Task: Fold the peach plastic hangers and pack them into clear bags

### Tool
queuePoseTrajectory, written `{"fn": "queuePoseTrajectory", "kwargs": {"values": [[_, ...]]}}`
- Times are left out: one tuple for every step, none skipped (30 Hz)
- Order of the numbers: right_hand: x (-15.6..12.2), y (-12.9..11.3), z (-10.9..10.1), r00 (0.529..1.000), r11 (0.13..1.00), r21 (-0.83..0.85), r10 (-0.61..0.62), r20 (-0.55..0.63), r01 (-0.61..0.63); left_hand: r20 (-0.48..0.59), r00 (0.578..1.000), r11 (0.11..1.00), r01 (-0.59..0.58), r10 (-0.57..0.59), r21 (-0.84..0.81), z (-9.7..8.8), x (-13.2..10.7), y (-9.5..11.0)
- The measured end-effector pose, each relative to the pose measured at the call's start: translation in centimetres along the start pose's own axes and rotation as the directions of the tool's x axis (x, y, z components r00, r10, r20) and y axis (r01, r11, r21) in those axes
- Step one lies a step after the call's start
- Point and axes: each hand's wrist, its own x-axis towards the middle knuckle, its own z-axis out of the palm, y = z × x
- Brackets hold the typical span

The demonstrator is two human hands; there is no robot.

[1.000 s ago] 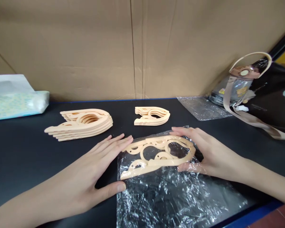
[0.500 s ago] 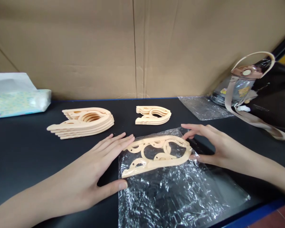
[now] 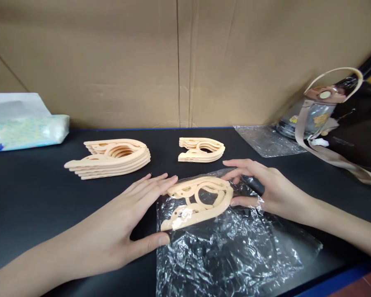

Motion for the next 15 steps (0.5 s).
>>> {"fn": "queuePoseTrajectory", "kwargs": {"values": [[0.1,-0.1,0.0,1.000,1.000,0.002,0.000,0.008,0.000,-0.029,0.999,1.000,0.019,-0.020,-0.018,0.2,0.0,0.1],[0.2,-0.1,0.0,1.000,1.000,0.005,0.002,0.017,-0.002,-0.051,0.998,0.999,0.032,-0.034,-0.033,0.3,-0.1,0.3],[0.3,-0.2,0.0,1.000,1.000,0.010,0.003,0.024,-0.003,-0.063,0.997,0.998,0.040,-0.042,-0.041,0.4,-0.1,0.4],[0.3,-0.2,0.1,1.000,1.000,0.013,0.002,0.028,-0.003,-0.064,0.997,0.998,0.041,-0.044,-0.044,0.5,-0.2,0.4],[0.3,-0.2,0.2,1.000,1.000,0.013,0.001,0.030,-0.001,-0.062,0.997,0.998,0.045,-0.048,-0.046,0.6,-0.2,0.5],[0.3,-0.2,0.2,1.000,1.000,0.013,-0.004,0.028,0.003,-0.060,0.997,0.998,0.050,-0.053,-0.047,0.6,-0.3,0.5],[0.3,-0.2,0.3,1.000,1.000,0.011,-0.010,0.023,0.009,-0.060,0.996,0.997,0.056,-0.059,-0.048,0.6,-0.3,0.5],[0.3,-0.2,0.4,1.000,1.000,0.008,-0.017,0.018,0.017,-0.059,0.996,0.997,0.060,-0.063,-0.051,0.6,-0.3,0.5],[0.2,-0.2,0.5,1.000,1.000,0.001,-0.026,0.012,0.026,-0.059,0.996,0.997,0.063,-0.066,-0.053,0.6,-0.3,0.5],[0.2,-0.1,0.6,0.999,0.999,-0.011,-0.037,0.002,0.037,-0.061,0.996,0.996,0.065,-0.069,-0.056,0.6,-0.3,0.5],[0.1,-0.1,0.8,0.999,0.998,-0.024,-0.050,-0.007,0.050,-0.063,0.996,0.996,0.067,-0.070,-0.059,0.7,-0.3,0.5],[0.0,-0.2,0.8,0.998,0.997,-0.039,-0.065,-0.020,0.065,-0.066,0.995,0.996,0.067,-0.071,-0.062,0.7,-0.3,0.6],[0.0,-0.2,0.9,0.996,0.995,-0.055,-0.080,-0.033,0.078,-0.070,0.995,0.996,0.066,-0.070,-0.064,0.7,-0.3,0.6],[-0.1,-0.2,1.0,0.994,0.993,-0.072,-0.095,-0.047,0.092,-0.073,0.995,0.996,0.064,-0.069,-0.064,0.7,-0.2,0.6],[-0.2,-0.2,1.1,0.993,0.991,-0.085,-0.106,-0.060,0.101,-0.075,0.995,0.996,0.061,-0.065,-0.060,0.7,-0.2,0.7]]}}
